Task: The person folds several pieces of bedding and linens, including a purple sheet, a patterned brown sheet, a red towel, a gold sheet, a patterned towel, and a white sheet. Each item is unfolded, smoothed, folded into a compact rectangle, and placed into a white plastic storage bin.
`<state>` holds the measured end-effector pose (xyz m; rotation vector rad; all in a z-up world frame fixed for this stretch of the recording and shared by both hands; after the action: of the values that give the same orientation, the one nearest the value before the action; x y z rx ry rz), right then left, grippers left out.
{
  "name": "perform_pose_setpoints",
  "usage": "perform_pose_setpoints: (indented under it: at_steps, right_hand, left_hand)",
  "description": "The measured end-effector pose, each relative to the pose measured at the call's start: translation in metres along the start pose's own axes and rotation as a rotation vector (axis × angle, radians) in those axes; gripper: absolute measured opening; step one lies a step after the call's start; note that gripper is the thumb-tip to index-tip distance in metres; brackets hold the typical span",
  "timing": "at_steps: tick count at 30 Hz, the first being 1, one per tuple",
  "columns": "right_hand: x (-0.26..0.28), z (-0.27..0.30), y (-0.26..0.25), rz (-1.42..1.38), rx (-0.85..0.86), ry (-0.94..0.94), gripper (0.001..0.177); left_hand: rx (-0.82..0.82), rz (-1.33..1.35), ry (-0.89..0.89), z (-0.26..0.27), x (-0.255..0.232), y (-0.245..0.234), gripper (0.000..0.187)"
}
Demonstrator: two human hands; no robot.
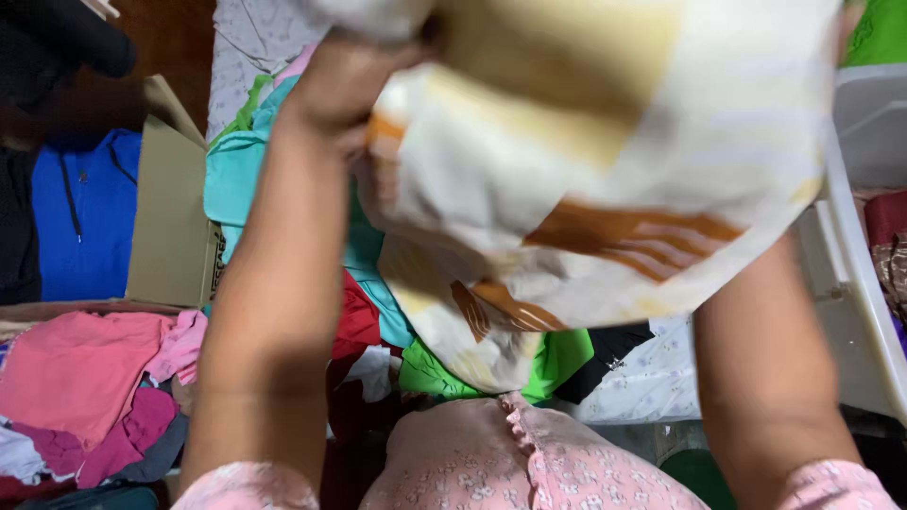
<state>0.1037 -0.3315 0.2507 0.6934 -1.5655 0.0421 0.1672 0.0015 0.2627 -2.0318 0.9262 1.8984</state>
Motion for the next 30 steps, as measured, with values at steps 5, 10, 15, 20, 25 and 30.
perform_pose_setpoints:
  at_steps: [5,10,15,20,25,30]
  right_hand:
    - [-0.055,-0.005,0.055,-0.347,0.008,0.059,0.064]
    - [-0.093,0.018,0.068,-0.459,-0.029,0.158,0.065]
    - [-0.112,0.036,0.069,-0.474,-0.044,0.206,0.066]
    - [-0.125,0.029,0.068,-0.469,-0.015,0.23,0.067]
    - [-0.149,0.045,0.064,-0.474,-0.028,0.278,0.068]
    - [-0.143,0.039,0.058,-0.439,0.03,0.291,0.069]
  left_hand:
    - [-0.266,0.249,-0.214,-0.108,0.059,-0.023,0.037]
    - [-0.336,0.423,-0.259,-0.111,0.127,-0.053,0.033]
    - [-0.179,0.616,-0.206,-0.073,0.105,-0.04,0.038]
    - [-0.23,0.819,-0.097,-0.053,0.103,-0.029,0.051]
    - [-0.261,0.755,0.026,0.017,0.189,0.012,0.057]
    - [0.009,0.661,-0.215,0.062,0.224,0.082,0.065]
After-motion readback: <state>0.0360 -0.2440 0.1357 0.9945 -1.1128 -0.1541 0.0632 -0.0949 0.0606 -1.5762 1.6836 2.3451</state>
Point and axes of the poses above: each hand's wrist, its own z-axis away from the middle knuckle, its own y-axis out of the palm, x = y × z, the point moved 5 cm from there along -z, towards the middle knuckle, and after that the axes turned 4 degrees about x, right-handed, at the moved point
